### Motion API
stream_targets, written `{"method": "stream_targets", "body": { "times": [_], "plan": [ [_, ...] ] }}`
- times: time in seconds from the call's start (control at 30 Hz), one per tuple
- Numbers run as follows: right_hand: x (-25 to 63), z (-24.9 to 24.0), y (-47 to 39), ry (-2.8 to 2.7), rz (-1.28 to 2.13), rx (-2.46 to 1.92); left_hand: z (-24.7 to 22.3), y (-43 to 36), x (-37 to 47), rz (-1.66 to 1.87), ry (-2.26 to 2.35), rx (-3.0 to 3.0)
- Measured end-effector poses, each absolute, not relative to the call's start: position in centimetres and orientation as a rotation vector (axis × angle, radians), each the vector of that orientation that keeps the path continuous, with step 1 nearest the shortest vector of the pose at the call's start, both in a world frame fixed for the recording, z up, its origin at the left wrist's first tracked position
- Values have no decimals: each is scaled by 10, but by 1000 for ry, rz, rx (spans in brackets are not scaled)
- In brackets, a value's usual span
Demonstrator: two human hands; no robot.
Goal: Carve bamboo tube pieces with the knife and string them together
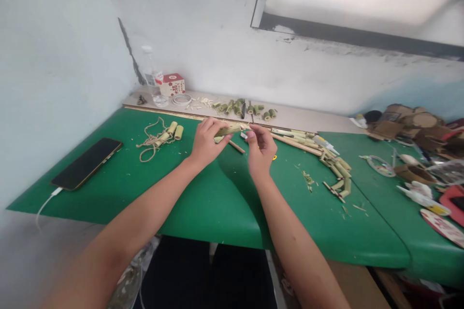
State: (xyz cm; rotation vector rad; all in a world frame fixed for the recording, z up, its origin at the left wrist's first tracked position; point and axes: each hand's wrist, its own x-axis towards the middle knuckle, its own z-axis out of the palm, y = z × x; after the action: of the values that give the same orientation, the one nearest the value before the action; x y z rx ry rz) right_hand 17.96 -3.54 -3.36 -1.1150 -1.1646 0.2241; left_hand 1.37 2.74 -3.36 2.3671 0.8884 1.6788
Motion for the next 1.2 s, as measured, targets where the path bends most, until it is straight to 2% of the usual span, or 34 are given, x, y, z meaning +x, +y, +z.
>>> {"method": "stream_targets", "body": {
  "times": [0.9,1.2],
  "plan": [
    [179,-32,-33,-1206,234,-1108,-31,26,14,1547,950,2408],
    [178,-29,-31,-1130,434,-1041,-24,14,12,1098,1032,2417]
  ]
}}
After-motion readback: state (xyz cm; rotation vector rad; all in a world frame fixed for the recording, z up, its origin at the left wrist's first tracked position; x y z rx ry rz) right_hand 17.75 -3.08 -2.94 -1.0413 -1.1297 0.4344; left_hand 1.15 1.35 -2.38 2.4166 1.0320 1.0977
